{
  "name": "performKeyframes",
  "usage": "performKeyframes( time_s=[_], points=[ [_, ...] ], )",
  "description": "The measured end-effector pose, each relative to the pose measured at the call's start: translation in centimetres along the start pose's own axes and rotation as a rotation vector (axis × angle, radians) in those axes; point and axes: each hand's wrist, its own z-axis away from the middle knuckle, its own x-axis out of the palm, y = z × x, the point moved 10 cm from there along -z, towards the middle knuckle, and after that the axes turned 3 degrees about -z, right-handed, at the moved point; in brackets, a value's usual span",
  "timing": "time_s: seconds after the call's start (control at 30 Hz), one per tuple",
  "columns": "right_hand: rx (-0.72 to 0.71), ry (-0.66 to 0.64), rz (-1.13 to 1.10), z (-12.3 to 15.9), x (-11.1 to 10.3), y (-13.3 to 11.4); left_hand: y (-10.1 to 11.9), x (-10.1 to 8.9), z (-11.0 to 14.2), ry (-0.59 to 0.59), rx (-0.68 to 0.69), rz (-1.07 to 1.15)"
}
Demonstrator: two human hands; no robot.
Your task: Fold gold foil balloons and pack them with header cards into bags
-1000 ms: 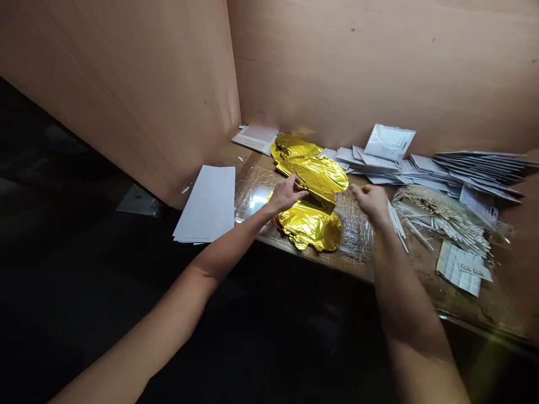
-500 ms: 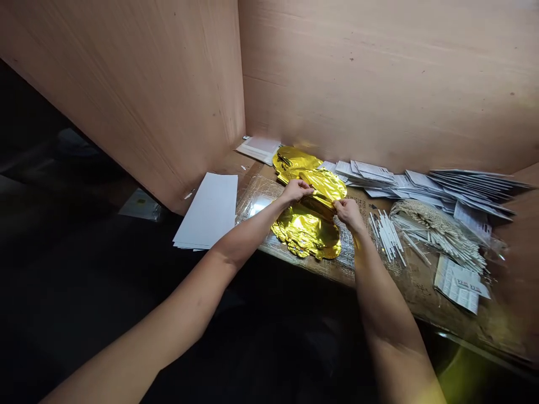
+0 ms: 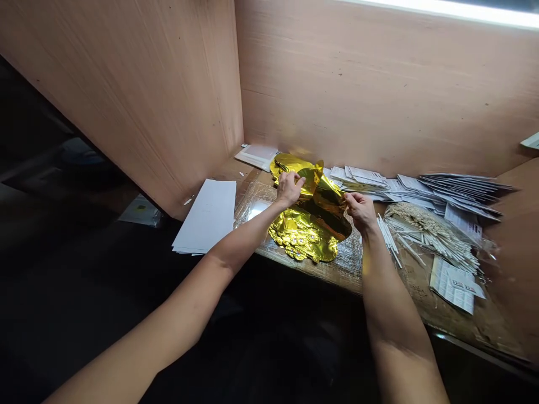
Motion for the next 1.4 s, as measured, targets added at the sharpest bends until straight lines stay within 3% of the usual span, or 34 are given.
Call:
performKeyframes(
  time_s=[0.17,0.3,0.37,0.47,0.57,0.67,0.77,0.87,0.97,1.07,1.17,1.2,1.27,1.33,1.4],
  points=[
    [-0.038,0.037,-0.110,-0.4,-1.0,-3.3,8.0,4.7,-0.7,-0.339,0.230,0.151],
    [-0.158,0.150,-0.195,0.9,-3.6,-7.3,14.3,4.9,-0.3,-0.315,0.447,0.117],
    [-0.277,0.211,-0.152,3.6,-5.3,-9.8,17.1,4.2,1.9,-0.288,0.611,0.038],
    [-0.453,0.290,0.131,10.5,-6.9,-12.5,19.3,2.9,7.9,-0.257,0.855,-0.111],
    [-0.537,0.330,0.450,18.7,-6.7,-11.7,17.7,1.8,15.1,-0.227,0.986,-0.241],
    [-0.553,0.298,0.705,25.3,-4.6,-7.3,12.7,1.5,21.2,-0.233,0.955,-0.385],
    [-0.494,0.101,0.910,28.8,-0.7,-0.9,7.3,2.7,26.3,-0.448,0.943,-0.444],
    [-0.468,-0.011,0.882,30.5,1.2,3.2,3.7,4.1,29.4,-0.731,0.912,-0.368],
    [-0.404,-0.086,0.701,30.1,1.4,4.2,2.1,5.6,29.3,-0.864,0.804,-0.344],
    [-0.207,0.007,0.581,27.4,-0.5,4.2,1.0,7.2,25.5,-0.800,0.549,-0.474],
    [0.038,0.162,0.683,24.3,-2.6,4.3,1.1,8.5,21.9,-0.695,0.378,-0.637],
    [0.086,0.191,0.730,23.4,-2.9,4.3,1.8,8.9,21.4,-0.669,0.413,-0.672],
    [0.124,0.223,0.777,22.4,-3.3,4.0,3.8,9.9,22.1,-0.674,0.618,-0.667],
    [0.139,0.229,0.748,22.5,-3.5,4.0,5.0,10.4,24.7,-0.753,0.870,-0.587],
    [0.149,0.228,0.716,23.9,-3.7,4.1,4.8,10.5,27.4,-0.841,1.026,-0.523]
  ],
)
